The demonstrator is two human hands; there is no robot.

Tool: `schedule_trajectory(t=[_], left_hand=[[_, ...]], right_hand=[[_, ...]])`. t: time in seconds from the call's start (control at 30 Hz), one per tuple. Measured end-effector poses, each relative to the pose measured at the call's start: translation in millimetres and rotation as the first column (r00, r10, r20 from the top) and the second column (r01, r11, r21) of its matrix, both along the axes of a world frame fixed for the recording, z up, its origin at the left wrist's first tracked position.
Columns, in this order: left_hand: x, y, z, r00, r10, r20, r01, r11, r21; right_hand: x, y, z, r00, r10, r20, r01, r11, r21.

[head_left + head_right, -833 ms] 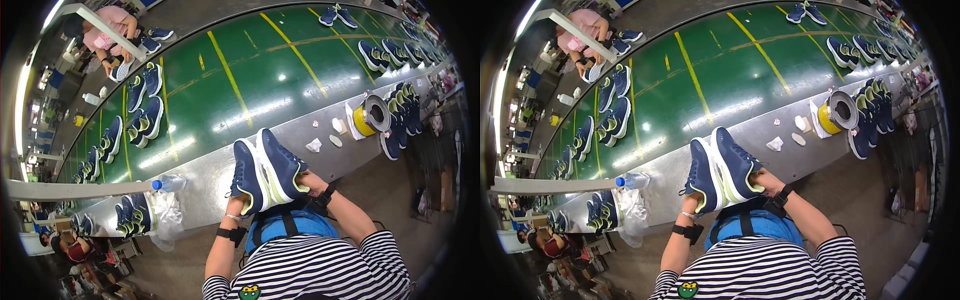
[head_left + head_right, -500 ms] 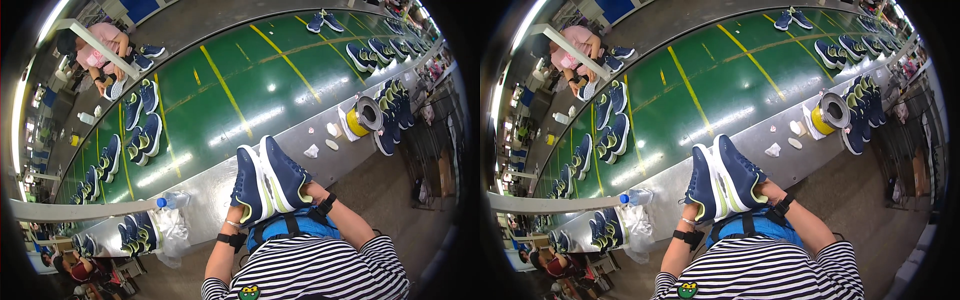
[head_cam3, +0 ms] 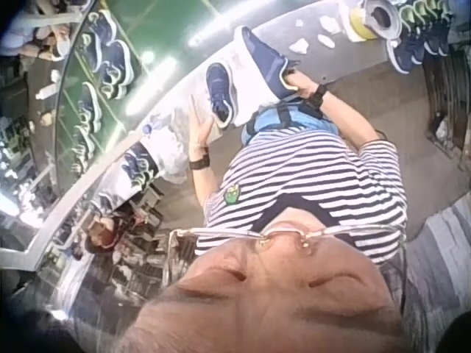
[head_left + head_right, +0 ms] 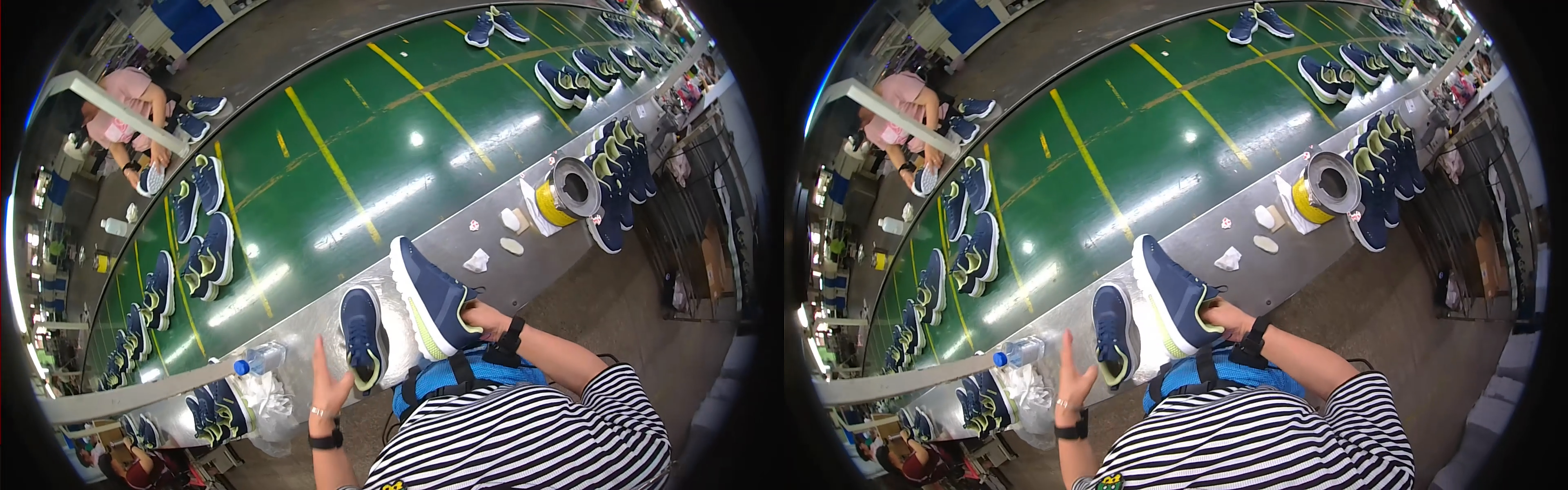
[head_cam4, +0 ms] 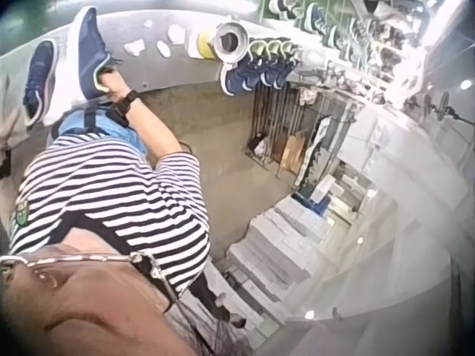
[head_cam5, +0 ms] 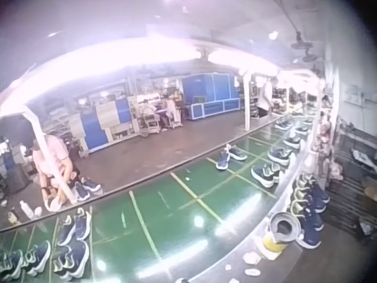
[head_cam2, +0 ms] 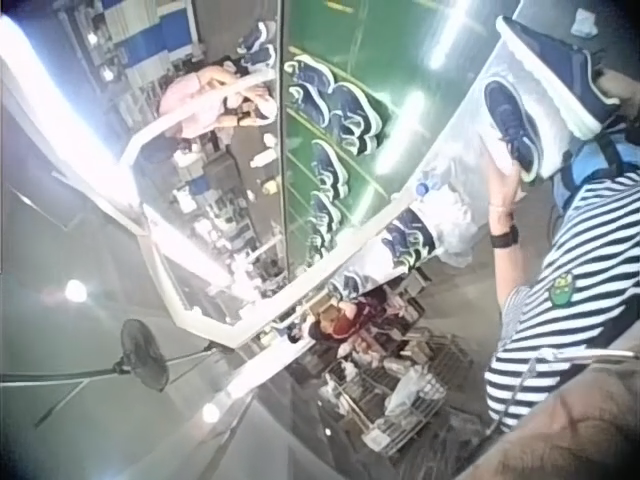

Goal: Applying a cleaning or finishing solution to the white midsoles/outsoles of blue athletic shoes using a sponge on a factory assembly line.

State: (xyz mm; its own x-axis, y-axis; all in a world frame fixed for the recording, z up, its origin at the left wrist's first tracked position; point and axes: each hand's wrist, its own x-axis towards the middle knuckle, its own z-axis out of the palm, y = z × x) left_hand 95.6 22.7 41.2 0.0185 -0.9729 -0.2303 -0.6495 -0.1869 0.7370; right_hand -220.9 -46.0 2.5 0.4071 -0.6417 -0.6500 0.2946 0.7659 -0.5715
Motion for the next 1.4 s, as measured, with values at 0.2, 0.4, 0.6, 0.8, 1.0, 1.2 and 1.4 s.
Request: schedule_trajectory(t=[0.2, 0.4, 0.6, 0.8, 1.0, 1.2, 1.4], left_hand=[[-126, -45, 21, 0.433, 0.529, -0.730, -0.036, 0.819, 0.572], [-126, -30, 6, 0.496, 0.577, -0.649, 0.053, 0.726, 0.686], [-142, -25, -30, 0.561, 0.613, -0.557, 0.090, 0.624, 0.776], [-144, -23, -33, 0.550, 0.601, -0.579, 0.094, 0.645, 0.759], [-149, -21, -39, 0.625, 0.494, -0.604, 0.096, 0.719, 0.688], [-149, -19, -44, 0.645, 0.464, -0.607, 0.079, 0.750, 0.657], [-149, -23, -37, 0.651, 0.459, -0.604, 0.107, 0.733, 0.672]], right_hand=[[7, 12, 22, 0.974, 0.228, -0.013, -0.227, 0.959, -0.169], [-85, -20, -12, 0.811, -0.094, -0.577, -0.193, 0.889, -0.415], [-60, -52, -68, 0.318, -0.534, -0.783, -0.579, 0.545, -0.606], [-10, -47, -1, 0.871, -0.086, -0.485, -0.182, 0.859, -0.479], [31, -57, 1, 0.739, 0.031, -0.673, -0.541, 0.623, -0.565], [32, -54, -5, 0.694, -0.002, -0.720, -0.573, 0.605, -0.553], [33, -68, -11, 0.683, -0.038, -0.729, -0.552, 0.627, -0.550]])
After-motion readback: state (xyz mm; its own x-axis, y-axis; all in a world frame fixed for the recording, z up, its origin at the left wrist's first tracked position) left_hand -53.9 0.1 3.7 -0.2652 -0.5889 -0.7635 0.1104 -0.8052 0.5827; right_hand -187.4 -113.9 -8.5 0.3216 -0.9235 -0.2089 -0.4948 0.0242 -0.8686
